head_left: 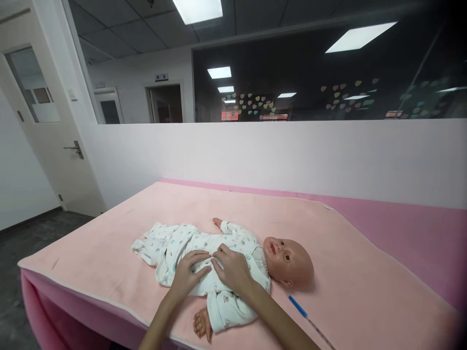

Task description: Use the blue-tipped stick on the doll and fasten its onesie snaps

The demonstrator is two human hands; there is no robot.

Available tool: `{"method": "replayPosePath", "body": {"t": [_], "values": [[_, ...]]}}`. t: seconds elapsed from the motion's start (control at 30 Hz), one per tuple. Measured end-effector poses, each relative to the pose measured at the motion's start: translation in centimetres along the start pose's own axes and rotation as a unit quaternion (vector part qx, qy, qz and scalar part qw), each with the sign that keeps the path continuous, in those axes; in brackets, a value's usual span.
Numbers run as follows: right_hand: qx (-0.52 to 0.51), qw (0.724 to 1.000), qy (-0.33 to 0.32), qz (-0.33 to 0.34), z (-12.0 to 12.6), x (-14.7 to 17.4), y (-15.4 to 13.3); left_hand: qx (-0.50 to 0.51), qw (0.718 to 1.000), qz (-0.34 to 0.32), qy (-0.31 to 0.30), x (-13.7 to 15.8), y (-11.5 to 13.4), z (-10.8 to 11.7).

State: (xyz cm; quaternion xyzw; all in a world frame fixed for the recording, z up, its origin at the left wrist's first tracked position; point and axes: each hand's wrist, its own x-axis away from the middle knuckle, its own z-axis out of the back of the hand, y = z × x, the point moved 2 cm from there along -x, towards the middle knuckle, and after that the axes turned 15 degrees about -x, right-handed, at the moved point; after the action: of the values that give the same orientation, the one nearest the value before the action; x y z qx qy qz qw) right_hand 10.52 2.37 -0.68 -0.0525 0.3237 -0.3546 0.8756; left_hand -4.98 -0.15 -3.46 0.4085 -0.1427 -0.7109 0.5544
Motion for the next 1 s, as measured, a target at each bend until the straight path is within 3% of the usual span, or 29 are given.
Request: {"method": "replayPosePath", "body": {"t": [0.4,0.6,0.8,1.0], "values": [[-0.087,0.992,0.078,-0.048,-1.6,0.9,1.6,-0.095,0.995,-0.001,-0.016,-0.4,0.7,-0.6],[-0.081,0.993,0.075,-0.053,-1.7,0.8,1.7,-0.089,0.995,-0.021,-0.037,-0.4,0.8,-0.6],[-0.093,0.992,0.075,-0.048,-1.5,0.8,1.5,-0.103,0.994,-0.021,-0.006,-0.2,0.7,-1.1],[-0.091,0.991,0.078,-0.053,-1.6,0.7,1.5,-0.046,0.999,-0.016,-0.01,-0.5,0.5,-0.8]]}}
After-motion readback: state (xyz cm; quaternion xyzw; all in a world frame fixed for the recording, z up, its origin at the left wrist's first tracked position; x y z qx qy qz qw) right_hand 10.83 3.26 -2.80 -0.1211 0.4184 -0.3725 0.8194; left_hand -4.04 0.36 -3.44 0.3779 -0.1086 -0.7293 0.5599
